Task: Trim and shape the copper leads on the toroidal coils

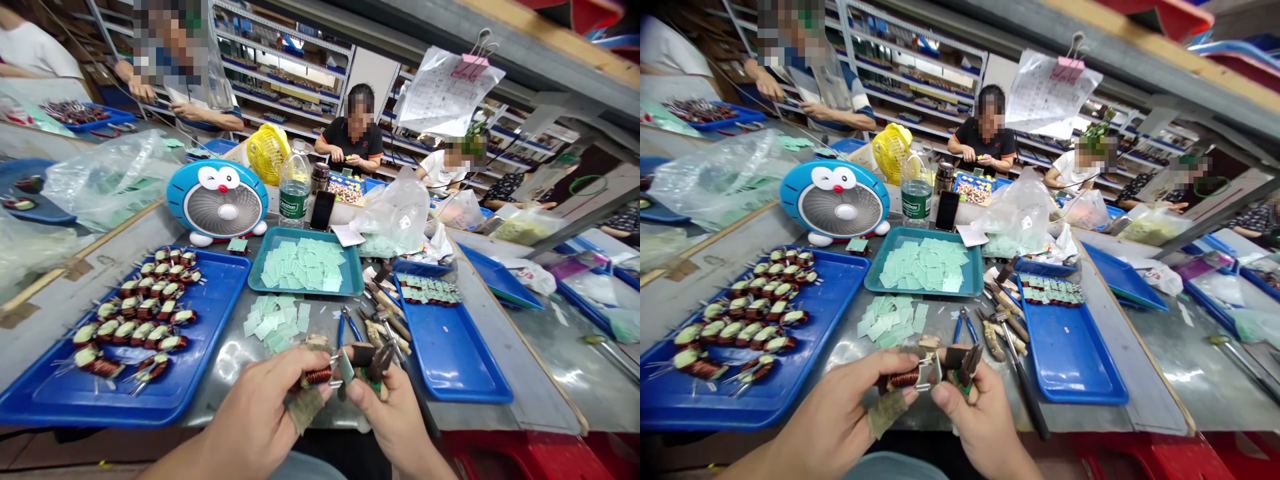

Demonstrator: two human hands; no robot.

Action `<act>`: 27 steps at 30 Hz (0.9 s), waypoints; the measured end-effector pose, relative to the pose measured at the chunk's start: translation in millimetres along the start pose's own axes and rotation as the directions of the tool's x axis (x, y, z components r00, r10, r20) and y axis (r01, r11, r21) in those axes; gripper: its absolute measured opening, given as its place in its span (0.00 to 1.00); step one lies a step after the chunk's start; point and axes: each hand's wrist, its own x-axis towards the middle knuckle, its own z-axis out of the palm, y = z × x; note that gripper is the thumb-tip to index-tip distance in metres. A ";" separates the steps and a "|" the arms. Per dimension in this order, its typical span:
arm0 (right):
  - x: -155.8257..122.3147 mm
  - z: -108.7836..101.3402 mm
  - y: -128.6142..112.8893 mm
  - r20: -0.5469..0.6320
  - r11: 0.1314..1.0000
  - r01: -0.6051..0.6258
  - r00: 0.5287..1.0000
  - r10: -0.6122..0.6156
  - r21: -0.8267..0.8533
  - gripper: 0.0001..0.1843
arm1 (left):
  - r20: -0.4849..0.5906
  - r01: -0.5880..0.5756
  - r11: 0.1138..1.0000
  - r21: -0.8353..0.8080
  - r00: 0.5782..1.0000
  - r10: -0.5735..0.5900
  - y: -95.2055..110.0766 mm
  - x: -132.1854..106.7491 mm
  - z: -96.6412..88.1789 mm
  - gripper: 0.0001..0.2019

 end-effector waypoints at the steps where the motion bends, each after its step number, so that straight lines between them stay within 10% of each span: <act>1: 0.1 -1.2 1.7 -0.018 1.000 0.006 1.000 -0.006 0.001 0.17 | -0.027 -0.055 0.998 0.031 0.998 0.056 -1.4 0.0 1.6 0.13; 6: 0.7 1.0 0.1 -0.042 0.992 -0.046 0.998 0.051 0.119 0.18 | -0.054 -0.188 0.965 0.186 0.978 0.201 -9.7 -3.9 6.6 0.17; 27: -9.2 -3.8 5.4 -0.145 0.989 -0.015 0.989 0.036 0.146 0.20 | 0.051 -0.137 0.971 0.198 0.990 0.129 -3.6 0.7 5.3 0.15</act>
